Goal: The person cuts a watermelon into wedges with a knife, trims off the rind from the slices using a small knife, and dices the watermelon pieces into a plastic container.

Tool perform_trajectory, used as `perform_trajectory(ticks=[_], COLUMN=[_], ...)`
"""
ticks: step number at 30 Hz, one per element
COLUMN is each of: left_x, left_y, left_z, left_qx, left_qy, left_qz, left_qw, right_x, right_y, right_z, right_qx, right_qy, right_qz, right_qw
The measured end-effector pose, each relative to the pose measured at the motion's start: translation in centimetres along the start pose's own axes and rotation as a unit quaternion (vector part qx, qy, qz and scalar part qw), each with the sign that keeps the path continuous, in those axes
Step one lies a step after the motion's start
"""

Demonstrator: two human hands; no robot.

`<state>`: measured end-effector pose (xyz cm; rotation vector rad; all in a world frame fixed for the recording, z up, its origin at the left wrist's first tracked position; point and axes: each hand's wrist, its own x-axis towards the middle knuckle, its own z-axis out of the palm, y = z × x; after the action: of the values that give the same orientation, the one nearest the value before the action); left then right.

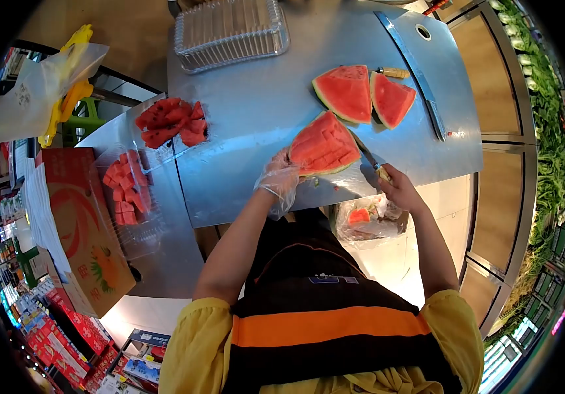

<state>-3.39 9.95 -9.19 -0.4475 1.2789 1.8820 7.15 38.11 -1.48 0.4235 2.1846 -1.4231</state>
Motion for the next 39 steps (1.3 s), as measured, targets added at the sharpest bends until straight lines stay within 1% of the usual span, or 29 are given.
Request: perform_trajectory(ticks=[1, 2, 3, 4, 5, 6, 8, 9, 11, 12, 14, 15, 17, 18, 20, 21, 22, 23, 24, 26, 27, 28, 30, 31, 33, 35, 36, 38, 39], left_x=[0.5, 0.8, 0.9, 0.9, 1.0, 1.0, 1.0, 0.7, 0.1, 0.1, 0.0, -0.1, -0.5, -0.8, -1.4, -1.6, -1.8, -2.0, -2.0, -1.8, -1.3, -0.6, 0.3, 0.3, 1.2, 2.4, 2.2, 2.0, 2.0], left_y=[-0.4, -0.8, -0.9, -1.1, -1.2, -1.2, -1.3, -0.9, 0.1, 0.0, -0.3, -0.2, 0.1, 0.4, 1.3, 1.7, 2.3, 2.5, 2.6, 2.9, 2.9, 2.9, 3.1, 3.8, 4.6, 4.7, 4.9, 5.0, 5.1], left_z=[0.2, 0.3, 0.6, 0.9, 1.1, 1.4, 1.9, 2.2, 2.6, 2.4, 1.9, 1.9, 2.1, 2.0, 1.7, 1.6, 1.4, 1.2, 1.0, 0.4, -0.4, -1.3, -1.8, -1.4, -1.5, -2.5, -2.2, -1.5, -1.5], left_qx=[-0.006, -0.011, -0.012, -0.06, -0.108, -0.108, -0.085, -0.086, -0.067, -0.067, -0.089, -0.089, -0.042, -0.042, 0.02, 0.02, 0.034, 0.049, 0.05, 0.059, 0.061, 0.095, 0.132, 0.136, 0.143, 0.24, 0.239, 0.02, 0.019], left_qy=[0.016, 0.032, 0.032, 0.029, 0.025, 0.025, 0.018, 0.019, 0.017, 0.017, 0.04, 0.04, 0.058, 0.059, 0.071, 0.071, 0.052, 0.032, 0.029, -0.013, -0.015, -0.033, -0.051, -0.046, -0.041, -0.052, -0.05, -0.075, -0.075], left_qz=[-0.002, -0.004, -0.005, -0.008, -0.011, -0.013, 0.023, 0.021, 0.007, 0.006, -0.029, -0.029, -0.01, -0.01, 0.001, 0.002, 0.005, 0.005, 0.004, 0.072, 0.073, 0.096, 0.115, 0.1, 0.084, 0.077, 0.075, 0.028, 0.026], left_qw=[1.0, 0.999, 0.999, 0.998, 0.994, 0.994, 0.996, 0.996, 0.998, 0.998, 0.995, 0.995, 0.997, 0.997, 0.997, 0.997, 0.998, 0.998, 0.998, 0.996, 0.995, 0.99, 0.983, 0.985, 0.985, 0.966, 0.967, 0.997, 0.997], right_x=[0.0, 0.0, 0.1, 0.2, 0.2, 0.1, -0.3, -0.3, -0.2, -0.2, -0.2, -0.3, -0.7, -0.9, -1.6, -2.0, -1.8, -1.7, -1.6, -0.2, 0.8, 1.6, 4.7, 5.5, 6.6, 6.9, 7.1, 7.1, 7.0], right_y=[-0.1, 0.2, 0.8, 1.2, 1.6, 1.2, 0.5, 1.2, 3.1, 3.2, 3.0, 2.9, 2.9, 3.3, 4.5, 4.6, 4.8, 5.0, 4.8, 3.4, 2.4, 1.2, 2.2, 1.7, 1.2, 1.3, 1.1, 0.7, 0.5], right_z=[-0.1, 0.0, 0.1, 0.4, 0.8, 0.9, 0.9, 1.1, 1.5, 1.5, 1.8, 1.9, 2.3, 2.4, 1.8, 1.0, 1.1, 1.4, 1.7, 2.1, 2.5, 3.2, 5.0, 5.5, 6.1, 6.4, 6.5, 7.2, 7.4], right_qx=[0.013, 0.013, -0.018, -0.049, -0.043, -0.043, -0.045, -0.045, 0.06, 0.06, 0.225, 0.225, 0.31, 0.311, 0.336, 0.261, 0.26, 0.143, 0.022, 0.019, 0.017, 0.056, 0.249, 0.252, 0.311, 0.345, 0.374, 0.371, 0.367], right_qy=[-0.019, -0.02, -0.019, -0.018, 0.005, 0.005, 0.004, 0.003, -0.012, -0.012, -0.069, -0.07, -0.061, -0.062, 0.03, 0.015, 0.016, 0.066, 0.115, 0.136, 0.153, 0.16, 0.154, 0.156, 0.152, 0.163, 0.172, 0.191, 0.212], right_qz=[0.037, 0.037, 0.007, -0.024, -0.058, -0.056, 0.024, 0.025, -0.006, -0.006, 0.065, 0.066, 0.101, 0.101, 0.099, 0.085, 0.084, -0.001, -0.083, -0.092, -0.102, -0.116, -0.166, -0.166, -0.173, -0.155, -0.139, -0.132, -0.126], right_qw=[0.999, 0.999, 1.0, 0.998, 0.997, 0.997, 0.999, 0.999, 0.998, 0.998, 0.97, 0.97, 0.943, 0.943, 0.936, 0.962, 0.962, 0.988, 0.99, 0.986, 0.983, 0.979, 0.942, 0.941, 0.922, 0.911, 0.901, 0.899, 0.897])
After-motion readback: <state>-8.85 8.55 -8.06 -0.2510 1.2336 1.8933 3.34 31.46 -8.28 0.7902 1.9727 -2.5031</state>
